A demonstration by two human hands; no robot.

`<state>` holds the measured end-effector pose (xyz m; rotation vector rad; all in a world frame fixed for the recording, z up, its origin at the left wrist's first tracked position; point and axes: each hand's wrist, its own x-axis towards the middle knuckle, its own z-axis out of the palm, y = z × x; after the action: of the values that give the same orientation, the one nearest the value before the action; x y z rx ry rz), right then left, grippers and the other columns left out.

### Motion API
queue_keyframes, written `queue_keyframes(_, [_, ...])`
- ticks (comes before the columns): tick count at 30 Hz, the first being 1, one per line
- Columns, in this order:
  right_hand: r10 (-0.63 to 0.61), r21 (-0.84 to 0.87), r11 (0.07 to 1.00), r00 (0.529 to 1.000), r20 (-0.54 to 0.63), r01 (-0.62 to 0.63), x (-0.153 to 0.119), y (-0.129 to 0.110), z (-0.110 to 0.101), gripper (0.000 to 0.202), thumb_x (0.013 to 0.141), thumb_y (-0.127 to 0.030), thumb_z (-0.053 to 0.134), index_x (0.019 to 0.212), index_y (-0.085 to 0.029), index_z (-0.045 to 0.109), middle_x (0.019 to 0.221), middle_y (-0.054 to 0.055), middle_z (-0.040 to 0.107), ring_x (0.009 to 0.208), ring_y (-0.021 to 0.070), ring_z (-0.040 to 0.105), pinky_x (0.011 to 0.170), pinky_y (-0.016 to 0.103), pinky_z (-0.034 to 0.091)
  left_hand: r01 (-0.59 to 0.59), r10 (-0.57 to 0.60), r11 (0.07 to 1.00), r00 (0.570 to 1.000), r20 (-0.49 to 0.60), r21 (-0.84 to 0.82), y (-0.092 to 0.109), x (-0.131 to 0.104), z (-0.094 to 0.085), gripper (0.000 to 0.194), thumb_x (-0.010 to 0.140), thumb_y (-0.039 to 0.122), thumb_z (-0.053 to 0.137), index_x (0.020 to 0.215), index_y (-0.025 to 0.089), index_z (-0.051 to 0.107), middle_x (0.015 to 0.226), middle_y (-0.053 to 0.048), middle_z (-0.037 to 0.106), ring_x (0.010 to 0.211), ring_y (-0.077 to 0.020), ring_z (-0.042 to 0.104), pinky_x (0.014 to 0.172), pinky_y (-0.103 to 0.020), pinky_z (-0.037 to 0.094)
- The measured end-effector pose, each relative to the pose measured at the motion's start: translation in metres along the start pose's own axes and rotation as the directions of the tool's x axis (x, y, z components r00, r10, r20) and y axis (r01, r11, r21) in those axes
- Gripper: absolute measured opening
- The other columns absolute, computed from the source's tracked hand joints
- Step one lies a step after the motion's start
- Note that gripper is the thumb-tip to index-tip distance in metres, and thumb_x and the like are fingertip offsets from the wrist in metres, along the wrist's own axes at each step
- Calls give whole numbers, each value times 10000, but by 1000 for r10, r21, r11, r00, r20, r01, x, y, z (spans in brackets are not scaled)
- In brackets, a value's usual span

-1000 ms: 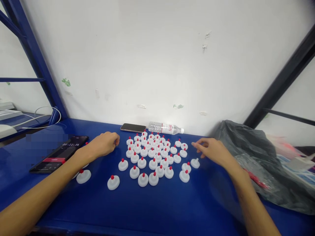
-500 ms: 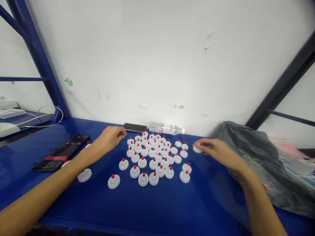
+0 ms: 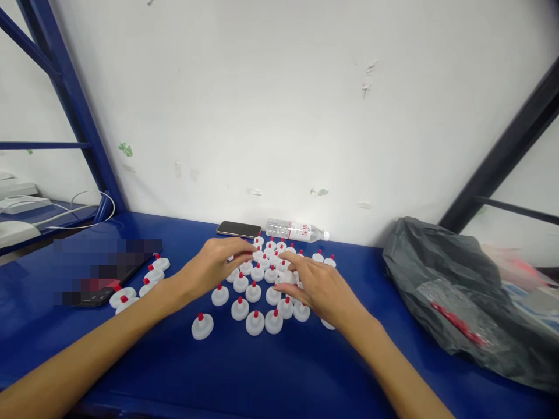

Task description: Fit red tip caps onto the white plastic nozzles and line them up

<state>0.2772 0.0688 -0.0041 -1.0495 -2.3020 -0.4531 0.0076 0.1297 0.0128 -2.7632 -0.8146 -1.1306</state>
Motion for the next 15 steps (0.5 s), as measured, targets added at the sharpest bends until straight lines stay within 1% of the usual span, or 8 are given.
queue_keyframes(3, [-50, -14, 999, 996, -71, 49, 1, -4, 1, 554, 1010, -599, 510, 1356, -167, 499, 897, 70, 772, 722, 215, 757, 620, 294, 555, -187, 187, 982, 982, 11, -17, 14, -2, 4, 195, 1031, 195, 533, 1146, 171, 688, 1053, -86, 780, 940, -170, 747, 840, -252, 592])
queue_keyframes(6, [-61, -11, 998, 995, -83, 60, 1, -6, 0, 560, 1008, -605, 516, 1368, -176, 497, 849, 47, 765, 699, 188, 747, 613, 265, 531, -326, 326, 945, 944, 53, -17, 23, -4, 8, 254, 1015, 100, 501, 1209, 161, 653, 1117, -113, 768, 991, -183, 749, 861, -263, 607])
queue_keyframes(8, [-73, -27, 997, 994, -80, 71, 2, -9, 0, 569, 1002, -600, 539, 1384, -180, 500, 809, 29, 753, 688, 174, 738, 605, 251, 512, -368, 369, 930, 927, 72, -24, 26, -5, 9, 287, 995, 52, 489, 1211, 152, 648, 1119, -121, 766, 992, -192, 752, 859, -271, 617])
queue_keyframes(10, [-97, -46, 995, 992, -82, 93, 4, -12, -1, 569, 1003, -585, 553, 1394, -175, 503, 787, 17, 742, 677, 164, 728, 592, 244, 495, -383, 385, 923, 919, 83, -39, 27, -7, 10, 299, 980, 33, 491, 1205, 143, 653, 1118, -127, 763, 987, -198, 754, 858, -279, 625])
queue_keyframes(13, [-146, -67, 988, 984, -100, 140, 5, -14, -1, 532, 1018, -549, 551, 1382, -162, 525, 762, 6, 725, 657, 157, 712, 575, 248, 484, -383, 384, 923, 921, 71, -34, 29, -8, 10, 289, 975, 38, 492, 1176, 140, 673, 1082, -123, 766, 933, -192, 758, 815, -272, 632])
queue_keyframes(15, [-160, -79, 985, 981, -113, 151, 4, -14, 0, 509, 1016, -526, 570, 1373, -165, 543, 751, -1, 717, 650, 159, 708, 563, 251, 485, -384, 384, 923, 922, 42, -20, 31, -7, 10, 275, 975, 42, 498, 1153, 140, 682, 1064, -118, 767, 913, -186, 759, 798, -258, 629])
